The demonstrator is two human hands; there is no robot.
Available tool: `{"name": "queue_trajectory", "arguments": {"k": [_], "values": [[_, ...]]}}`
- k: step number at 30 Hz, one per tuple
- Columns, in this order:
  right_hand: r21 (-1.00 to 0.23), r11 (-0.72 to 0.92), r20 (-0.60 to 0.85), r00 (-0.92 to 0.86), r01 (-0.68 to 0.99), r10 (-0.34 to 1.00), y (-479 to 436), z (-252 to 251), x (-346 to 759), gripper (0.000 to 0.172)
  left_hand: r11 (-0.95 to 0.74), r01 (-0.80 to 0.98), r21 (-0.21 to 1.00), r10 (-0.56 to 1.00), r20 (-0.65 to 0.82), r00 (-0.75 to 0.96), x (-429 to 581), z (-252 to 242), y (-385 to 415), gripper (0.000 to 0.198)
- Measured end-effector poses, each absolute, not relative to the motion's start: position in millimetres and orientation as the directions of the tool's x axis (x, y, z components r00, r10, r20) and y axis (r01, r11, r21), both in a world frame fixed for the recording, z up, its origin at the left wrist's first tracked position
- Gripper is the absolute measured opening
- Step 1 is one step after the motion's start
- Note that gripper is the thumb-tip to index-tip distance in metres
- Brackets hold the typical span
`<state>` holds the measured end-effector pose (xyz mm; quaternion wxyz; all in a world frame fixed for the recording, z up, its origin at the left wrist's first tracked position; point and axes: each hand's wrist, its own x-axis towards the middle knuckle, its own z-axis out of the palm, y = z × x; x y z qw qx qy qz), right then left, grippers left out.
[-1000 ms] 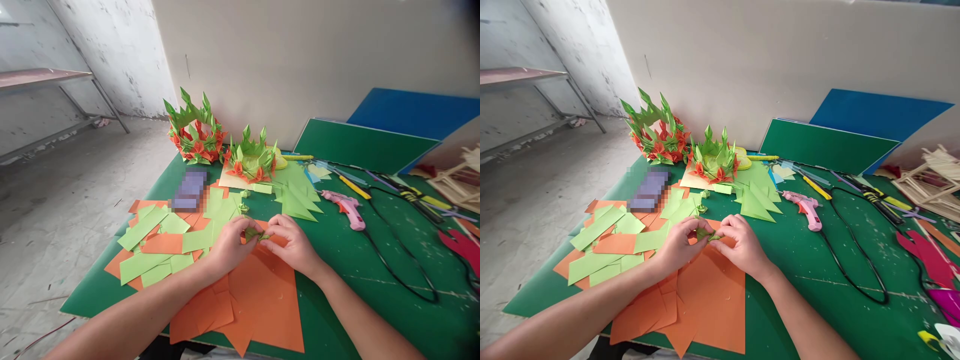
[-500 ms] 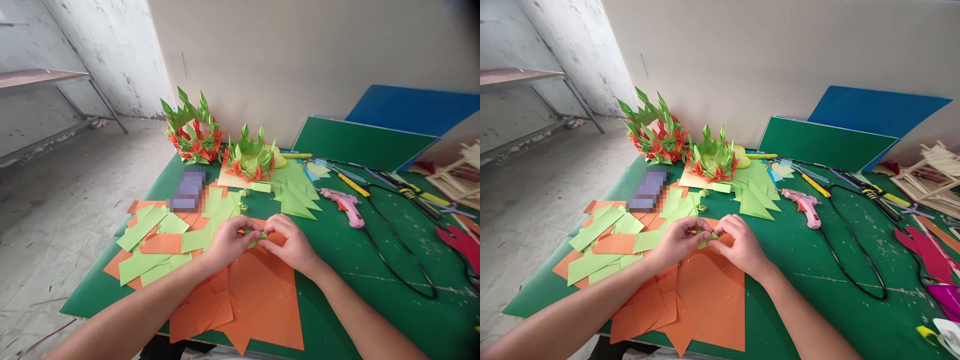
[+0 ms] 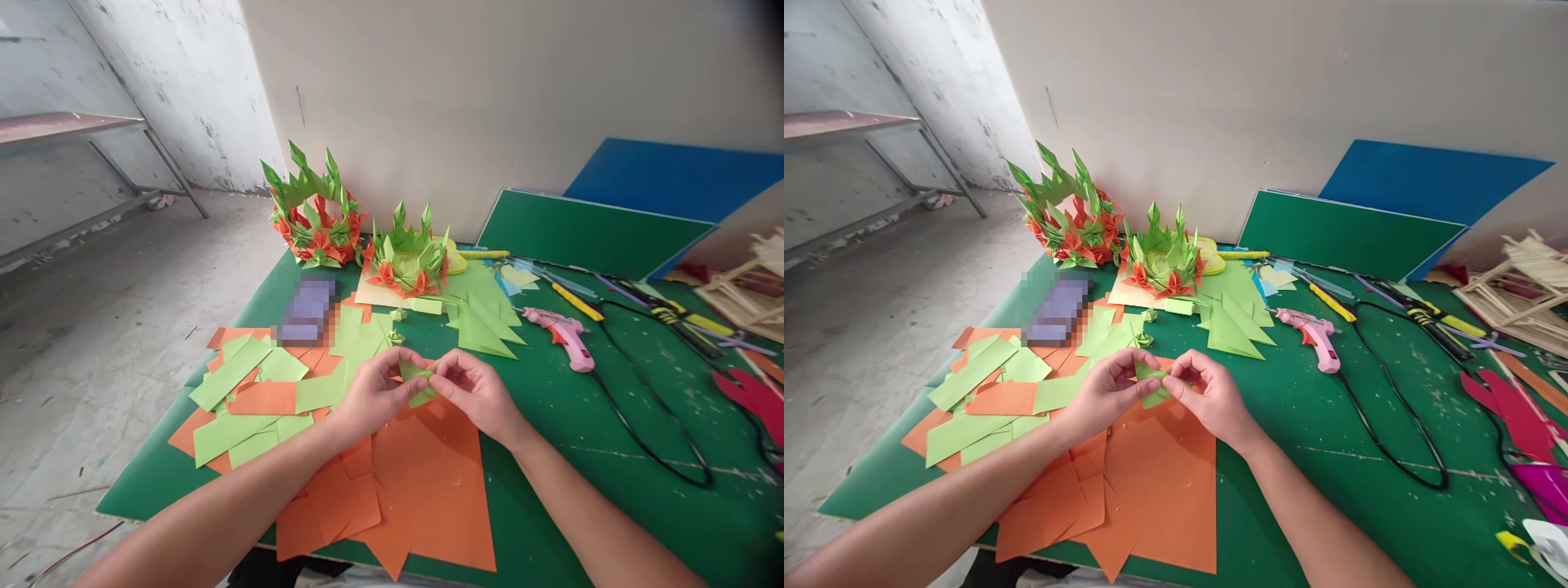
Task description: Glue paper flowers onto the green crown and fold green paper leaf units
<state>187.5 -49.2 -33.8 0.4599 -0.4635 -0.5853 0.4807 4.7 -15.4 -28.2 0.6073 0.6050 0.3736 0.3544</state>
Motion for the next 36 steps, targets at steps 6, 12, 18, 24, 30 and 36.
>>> {"name": "queue_trajectory", "arguments": {"k": [6,12,18,24,30,36], "values": [[-0.990,0.099,0.090,-0.088,0.104,0.992,-49,-32,190,0.022,0.094,0.022,0.995,0.889,-0.094,0.447,-1,-26,-7,0.050],[-0.987,0.112,0.100,-0.106,0.117,0.989,-47,-33,190,0.024,0.222,0.079,0.972,0.858,-0.233,0.457,-6,-18,-1,0.053],[-0.990,0.112,0.102,-0.114,0.084,0.988,-47,-34,188,0.023,0.249,0.093,0.964,0.836,-0.262,0.482,-8,-12,0,0.050],[-0.989,0.109,0.098,-0.115,0.100,0.989,-46,-33,189,0.022,0.181,0.164,0.970,0.832,-0.240,0.501,-9,-14,-1,0.046],[-0.987,0.112,0.098,-0.125,0.112,0.987,-46,-34,192,0.025,0.287,0.045,0.957,0.797,-0.265,0.543,-9,-18,1,0.038],[-0.995,0.066,0.057,-0.124,0.072,0.991,-45,-36,193,0.025,0.216,0.023,0.976,0.830,-0.196,0.521,-7,-17,-1,0.040]]}}
